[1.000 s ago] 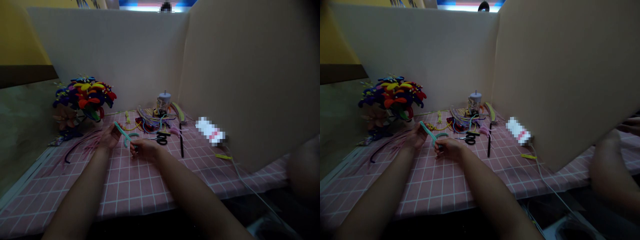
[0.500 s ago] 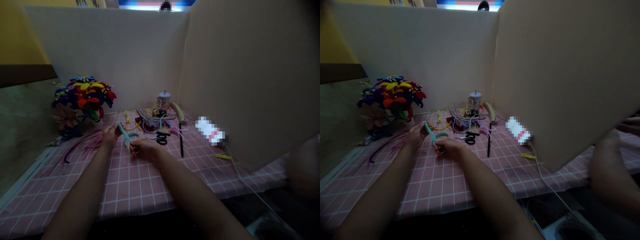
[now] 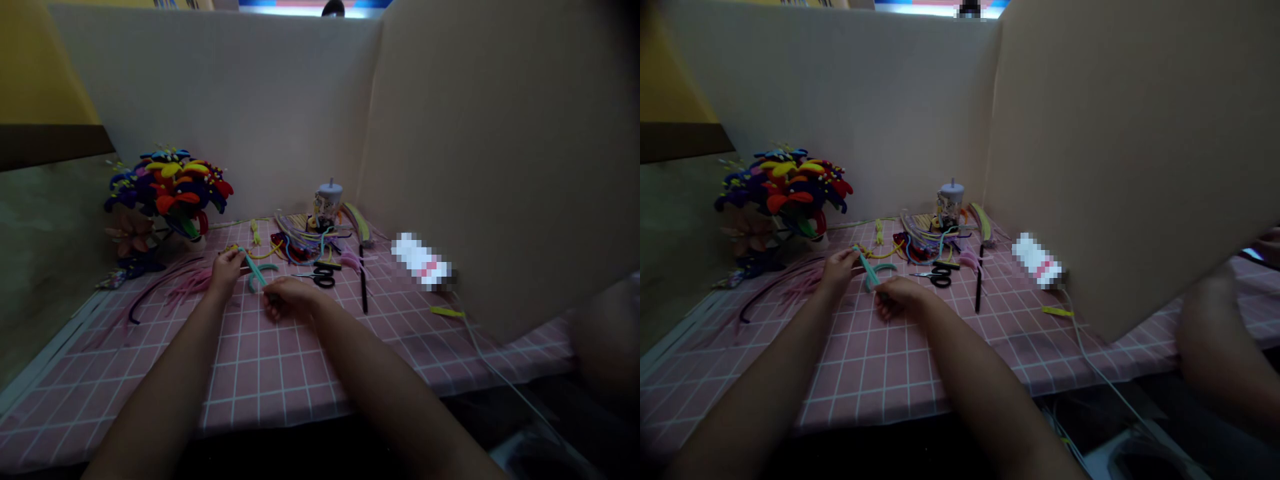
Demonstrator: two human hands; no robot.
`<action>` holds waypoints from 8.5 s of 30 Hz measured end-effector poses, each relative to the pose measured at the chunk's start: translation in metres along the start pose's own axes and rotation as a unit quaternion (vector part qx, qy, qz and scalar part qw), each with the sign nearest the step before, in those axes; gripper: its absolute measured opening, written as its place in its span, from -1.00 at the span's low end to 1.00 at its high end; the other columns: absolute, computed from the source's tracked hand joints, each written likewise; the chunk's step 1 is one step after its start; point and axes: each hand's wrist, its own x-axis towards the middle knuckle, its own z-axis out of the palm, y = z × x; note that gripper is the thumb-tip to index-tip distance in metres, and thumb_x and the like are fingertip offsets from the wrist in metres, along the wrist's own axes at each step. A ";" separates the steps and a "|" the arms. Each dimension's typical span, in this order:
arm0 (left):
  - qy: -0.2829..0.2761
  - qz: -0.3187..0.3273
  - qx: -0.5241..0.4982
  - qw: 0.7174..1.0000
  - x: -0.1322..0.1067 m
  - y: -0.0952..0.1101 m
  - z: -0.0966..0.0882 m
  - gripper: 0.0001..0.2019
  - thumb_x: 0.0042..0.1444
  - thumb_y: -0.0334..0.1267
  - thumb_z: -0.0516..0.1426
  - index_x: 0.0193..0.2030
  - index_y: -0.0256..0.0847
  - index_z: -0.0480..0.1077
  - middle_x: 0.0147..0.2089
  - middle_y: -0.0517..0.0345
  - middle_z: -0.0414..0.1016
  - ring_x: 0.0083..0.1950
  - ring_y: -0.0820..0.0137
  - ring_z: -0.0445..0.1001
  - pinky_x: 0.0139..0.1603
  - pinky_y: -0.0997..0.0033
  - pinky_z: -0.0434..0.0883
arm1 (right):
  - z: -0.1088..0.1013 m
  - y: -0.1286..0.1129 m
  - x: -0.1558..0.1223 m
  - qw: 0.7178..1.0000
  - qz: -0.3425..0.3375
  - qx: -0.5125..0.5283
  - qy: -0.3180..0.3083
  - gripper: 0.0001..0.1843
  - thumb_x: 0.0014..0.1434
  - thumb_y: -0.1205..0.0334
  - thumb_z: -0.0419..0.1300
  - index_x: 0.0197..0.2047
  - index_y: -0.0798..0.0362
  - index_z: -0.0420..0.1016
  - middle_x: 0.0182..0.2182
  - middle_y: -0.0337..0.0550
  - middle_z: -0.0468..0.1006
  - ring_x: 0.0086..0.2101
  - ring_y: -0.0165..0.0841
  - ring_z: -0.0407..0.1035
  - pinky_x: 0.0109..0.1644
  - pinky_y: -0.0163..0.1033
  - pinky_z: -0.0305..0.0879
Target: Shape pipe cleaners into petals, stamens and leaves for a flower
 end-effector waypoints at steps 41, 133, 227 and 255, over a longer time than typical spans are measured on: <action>-0.248 -0.249 0.004 0.936 -0.030 0.011 0.019 -0.78 0.03 -0.27 0.04 -0.54 -0.20 0.06 -0.72 0.39 -0.01 -0.77 0.65 -0.10 -0.78 0.68 -0.12 | -0.047 -0.013 -0.012 0.825 -0.279 -0.426 0.246 -0.68 0.12 0.07 0.08 -0.42 0.15 0.49 -0.60 -0.27 0.33 -0.53 -0.49 0.16 -0.47 -0.38 -0.06; -0.312 -0.306 -0.075 0.896 -0.032 0.006 0.008 -0.89 -0.01 -0.37 0.15 -0.30 -0.34 0.36 -0.49 0.15 0.33 -0.49 0.52 0.35 -0.45 0.53 0.33 | -0.034 -0.020 -0.017 0.838 -0.353 -0.346 0.231 -0.76 0.07 0.13 0.16 -0.33 0.14 0.52 -0.45 -0.17 0.50 -0.45 -0.46 0.28 -0.38 -0.37 0.11; -0.347 -0.385 -0.213 0.828 -0.036 0.011 0.012 -0.87 0.14 -0.38 -0.04 -0.38 -0.32 0.27 -0.62 0.33 -0.03 -0.70 0.63 0.05 -0.76 0.69 0.04 | -0.033 -0.021 -0.016 0.851 -0.418 -0.222 0.227 -0.71 0.04 0.04 0.18 -0.37 0.12 0.52 -0.40 -0.13 0.51 -0.39 -0.41 0.34 -0.30 -0.32 0.22; -0.299 0.130 0.350 0.878 -0.043 0.029 0.023 -0.78 -0.08 -0.16 0.16 -0.53 -0.28 0.33 -0.56 0.26 0.22 -0.54 0.58 0.15 -0.57 0.59 0.08 | -0.036 -0.021 -0.020 0.935 -0.247 -0.193 0.167 -0.76 -0.03 0.11 0.17 -0.48 0.15 0.36 -0.67 -0.34 0.25 -0.62 -0.54 0.12 -0.55 -0.39 0.03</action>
